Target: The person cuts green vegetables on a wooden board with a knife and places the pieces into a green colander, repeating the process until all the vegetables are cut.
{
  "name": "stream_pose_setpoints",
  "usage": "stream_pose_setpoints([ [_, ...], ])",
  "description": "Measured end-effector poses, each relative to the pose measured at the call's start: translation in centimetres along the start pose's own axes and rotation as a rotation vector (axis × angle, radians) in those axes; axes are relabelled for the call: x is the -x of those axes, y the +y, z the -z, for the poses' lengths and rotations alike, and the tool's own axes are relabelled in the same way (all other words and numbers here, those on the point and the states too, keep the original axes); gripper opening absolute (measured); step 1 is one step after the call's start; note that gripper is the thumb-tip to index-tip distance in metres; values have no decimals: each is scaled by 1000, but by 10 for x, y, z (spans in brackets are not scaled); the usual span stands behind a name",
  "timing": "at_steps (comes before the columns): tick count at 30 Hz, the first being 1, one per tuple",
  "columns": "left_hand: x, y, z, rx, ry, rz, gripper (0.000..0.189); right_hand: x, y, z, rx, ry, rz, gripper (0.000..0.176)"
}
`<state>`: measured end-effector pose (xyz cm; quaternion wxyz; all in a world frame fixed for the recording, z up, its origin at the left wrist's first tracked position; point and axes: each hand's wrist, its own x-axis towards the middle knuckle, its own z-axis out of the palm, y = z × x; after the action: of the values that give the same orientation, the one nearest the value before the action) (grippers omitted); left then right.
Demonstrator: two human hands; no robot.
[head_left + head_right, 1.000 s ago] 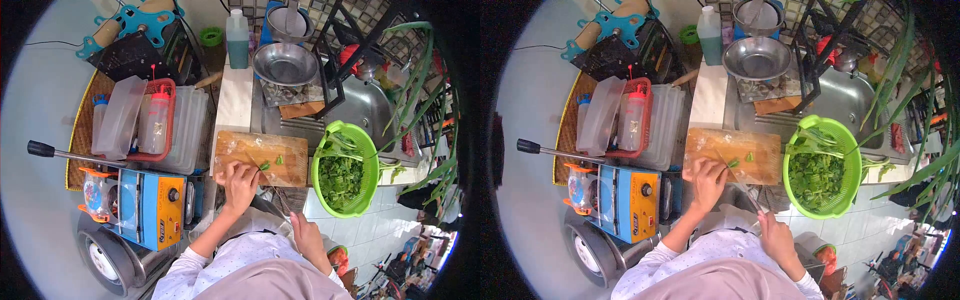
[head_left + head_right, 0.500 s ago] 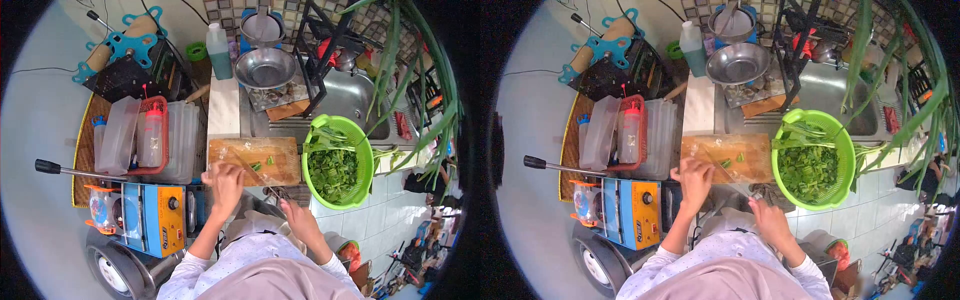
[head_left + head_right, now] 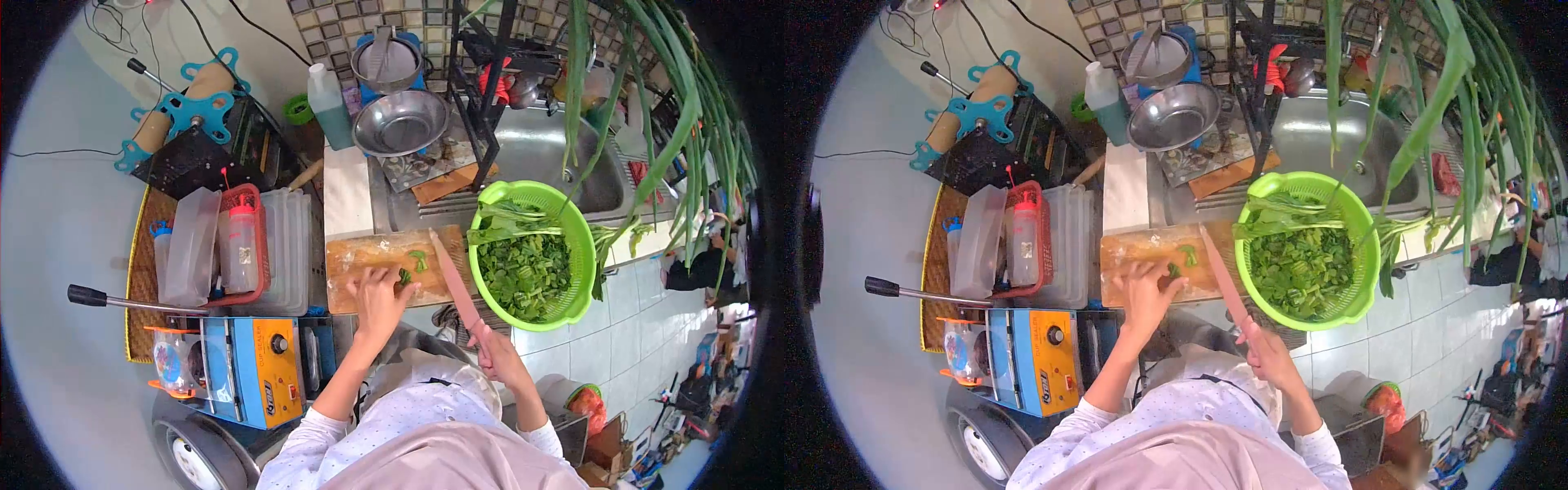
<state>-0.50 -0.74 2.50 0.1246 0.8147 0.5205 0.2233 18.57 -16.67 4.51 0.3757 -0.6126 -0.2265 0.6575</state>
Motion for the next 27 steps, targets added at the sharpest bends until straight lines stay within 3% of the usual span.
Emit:
stream_pose_setpoints([
  [11, -30, -8, -13, 130, -171, 72, 42, -9, -3, 10, -155, -193, -109, 50],
  [14, -32, -12, -19, 173, -183, -16, 36, -11, -2, 11, -106, -249, -123, 51],
  [19, -23, -10, -21, 246, 3, -48, 22, -9, 1, 8, -75, -265, -122, 52],
  [27, -31, -11, -5, 302, 11, -22, 25, -5, -9, -5, -57, -266, -51, 53],
])
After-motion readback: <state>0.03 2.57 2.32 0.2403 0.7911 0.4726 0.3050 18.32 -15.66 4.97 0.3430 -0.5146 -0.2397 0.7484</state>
